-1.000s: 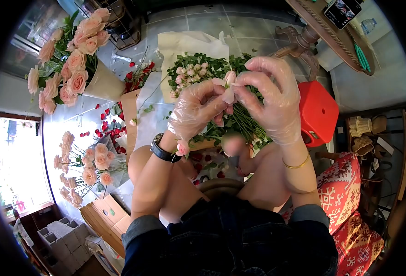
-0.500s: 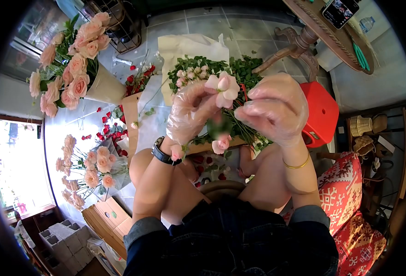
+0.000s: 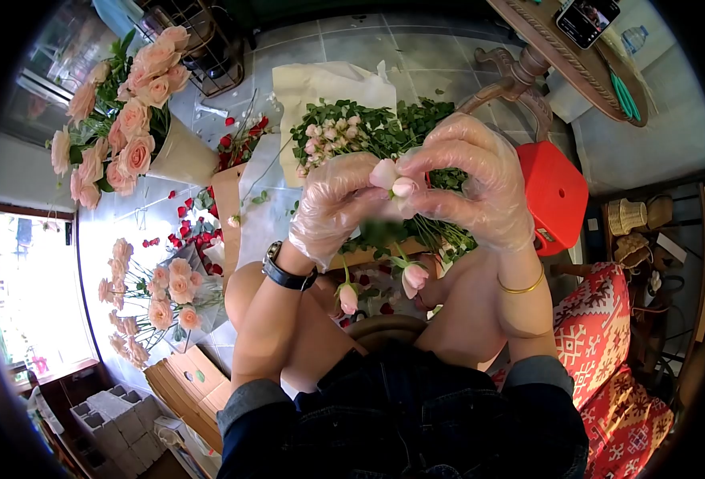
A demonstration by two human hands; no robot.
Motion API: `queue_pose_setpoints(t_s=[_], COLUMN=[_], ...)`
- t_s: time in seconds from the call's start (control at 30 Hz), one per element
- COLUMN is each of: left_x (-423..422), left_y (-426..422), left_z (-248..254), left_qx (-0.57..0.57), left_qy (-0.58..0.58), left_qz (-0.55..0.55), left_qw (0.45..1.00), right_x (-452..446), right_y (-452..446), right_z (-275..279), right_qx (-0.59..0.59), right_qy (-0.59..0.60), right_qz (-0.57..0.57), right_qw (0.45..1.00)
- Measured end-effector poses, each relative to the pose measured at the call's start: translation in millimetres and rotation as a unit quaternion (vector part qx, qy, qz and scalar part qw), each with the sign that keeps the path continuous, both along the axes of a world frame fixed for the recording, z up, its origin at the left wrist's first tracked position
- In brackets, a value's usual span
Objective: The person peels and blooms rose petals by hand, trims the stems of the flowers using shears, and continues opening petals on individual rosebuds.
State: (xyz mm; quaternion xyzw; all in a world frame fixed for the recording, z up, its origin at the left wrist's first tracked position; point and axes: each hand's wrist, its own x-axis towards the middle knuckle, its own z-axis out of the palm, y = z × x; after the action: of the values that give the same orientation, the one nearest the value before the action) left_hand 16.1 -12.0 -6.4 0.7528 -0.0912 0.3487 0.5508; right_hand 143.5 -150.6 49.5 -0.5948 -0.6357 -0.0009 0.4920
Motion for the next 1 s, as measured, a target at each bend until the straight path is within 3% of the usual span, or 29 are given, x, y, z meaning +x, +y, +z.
queue_pose_setpoints(t_s=[0.13, 0.4, 1.0], left_x=[-1.0, -3.3, -1.6], left_y=[1.9, 9.2, 8.6], left_z=[-1.3, 6.6, 7.7], left_qx=[-0.013, 0.072, 0.069], left_qy=[-0.013, 0.046, 0.110], left_qz=[-0.019, -0.029, -0.040], left_qw=[1.000, 0.996, 0.991], right_x=[3.5, -0.6, 7.7], right_y=[-0.8, -1.4, -2.4], right_z=[-1.2, 1.0, -5.7], right_qx=[-0.005, -0.035, -0.121], right_qy=[-0.013, 0.013, 0.063], right_qz=[0.003, -0.003, 0.080], right_qw=[1.000, 0.999, 0.987])
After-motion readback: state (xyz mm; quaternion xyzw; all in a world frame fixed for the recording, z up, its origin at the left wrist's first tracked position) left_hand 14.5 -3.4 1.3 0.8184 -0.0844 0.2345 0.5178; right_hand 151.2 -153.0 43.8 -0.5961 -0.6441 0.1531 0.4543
